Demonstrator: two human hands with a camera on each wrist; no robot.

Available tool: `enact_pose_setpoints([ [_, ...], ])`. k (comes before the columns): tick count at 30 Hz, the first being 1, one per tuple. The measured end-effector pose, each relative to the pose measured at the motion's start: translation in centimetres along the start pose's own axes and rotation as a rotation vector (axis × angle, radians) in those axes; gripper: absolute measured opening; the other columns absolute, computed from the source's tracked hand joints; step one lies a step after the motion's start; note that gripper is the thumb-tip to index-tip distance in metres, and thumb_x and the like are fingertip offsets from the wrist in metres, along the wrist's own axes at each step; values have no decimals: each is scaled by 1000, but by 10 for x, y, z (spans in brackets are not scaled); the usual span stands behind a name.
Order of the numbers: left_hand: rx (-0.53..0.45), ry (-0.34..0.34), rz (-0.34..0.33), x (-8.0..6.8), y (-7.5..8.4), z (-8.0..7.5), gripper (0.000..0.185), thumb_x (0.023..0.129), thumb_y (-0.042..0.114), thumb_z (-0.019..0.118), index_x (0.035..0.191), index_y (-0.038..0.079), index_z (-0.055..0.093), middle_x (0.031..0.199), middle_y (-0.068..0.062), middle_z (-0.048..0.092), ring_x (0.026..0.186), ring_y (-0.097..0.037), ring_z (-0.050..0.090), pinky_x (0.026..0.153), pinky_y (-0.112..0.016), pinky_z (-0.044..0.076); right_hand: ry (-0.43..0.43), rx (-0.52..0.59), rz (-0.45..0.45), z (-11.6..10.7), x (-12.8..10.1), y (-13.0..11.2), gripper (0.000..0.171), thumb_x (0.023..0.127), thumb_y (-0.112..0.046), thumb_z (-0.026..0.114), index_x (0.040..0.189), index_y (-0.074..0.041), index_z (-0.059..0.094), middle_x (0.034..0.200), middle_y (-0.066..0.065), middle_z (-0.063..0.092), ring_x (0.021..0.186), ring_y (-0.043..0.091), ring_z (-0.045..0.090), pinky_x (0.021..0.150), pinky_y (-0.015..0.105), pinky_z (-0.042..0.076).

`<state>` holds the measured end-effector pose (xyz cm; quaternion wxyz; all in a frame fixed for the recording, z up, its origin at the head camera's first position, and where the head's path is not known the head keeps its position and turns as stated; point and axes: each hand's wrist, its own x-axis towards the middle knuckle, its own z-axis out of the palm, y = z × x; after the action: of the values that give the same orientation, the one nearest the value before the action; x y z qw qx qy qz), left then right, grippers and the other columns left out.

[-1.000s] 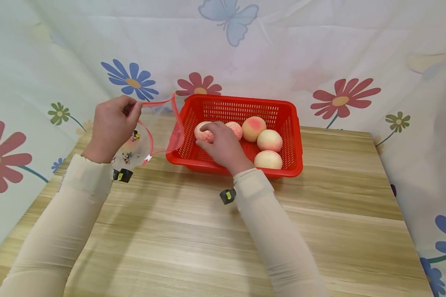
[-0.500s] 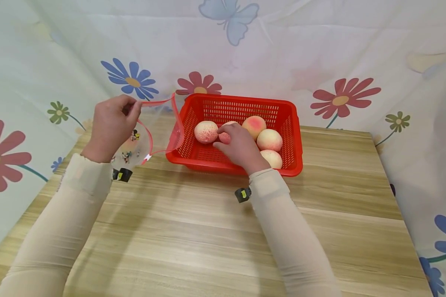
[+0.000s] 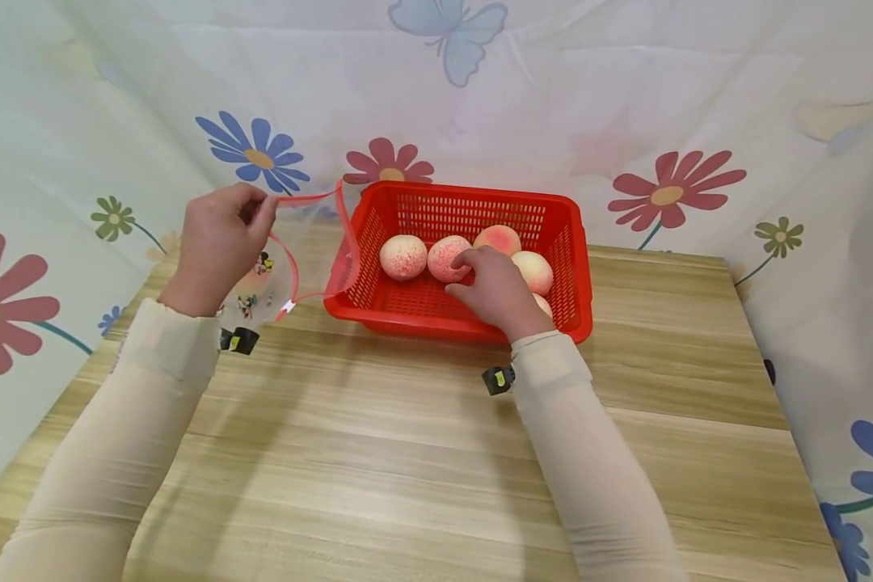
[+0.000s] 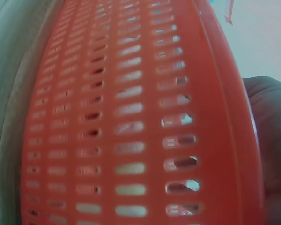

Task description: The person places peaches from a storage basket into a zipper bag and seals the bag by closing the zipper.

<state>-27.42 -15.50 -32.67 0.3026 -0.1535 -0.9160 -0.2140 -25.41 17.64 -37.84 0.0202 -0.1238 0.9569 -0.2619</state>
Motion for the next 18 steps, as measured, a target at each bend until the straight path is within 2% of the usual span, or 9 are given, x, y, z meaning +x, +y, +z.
enact_pose_setpoints([
  [5, 1, -4, -5, 1, 0, 0, 36, 99, 26, 52, 88, -5, 65, 69, -16, 59, 59, -28, 52, 59, -34, 39, -41, -1, 62, -4, -2, 7, 46, 87, -27, 72, 127, -9, 60, 127, 11, 63, 112, 30, 58, 103, 45, 44],
  [10, 1, -3, -2, 2, 1, -1, 36, 99, 26, 53, 89, -6, 66, 69, -17, 59, 60, -29, 52, 59, -35, 39, -89, 1, 119, -8, -4, 14, 38, 86, -22, 73, 120, -9, 64, 124, 13, 64, 108, 29, 57, 103, 46, 45],
  [18, 1, 0, -3, 2, 0, 0, 35, 99, 25, 53, 88, -6, 66, 69, -17, 59, 60, -29, 52, 59, -35, 39, -133, -52, 197, -13, -8, 21, 40, 85, -22, 74, 121, -9, 63, 117, 13, 66, 102, 28, 54, 97, 46, 47],
])
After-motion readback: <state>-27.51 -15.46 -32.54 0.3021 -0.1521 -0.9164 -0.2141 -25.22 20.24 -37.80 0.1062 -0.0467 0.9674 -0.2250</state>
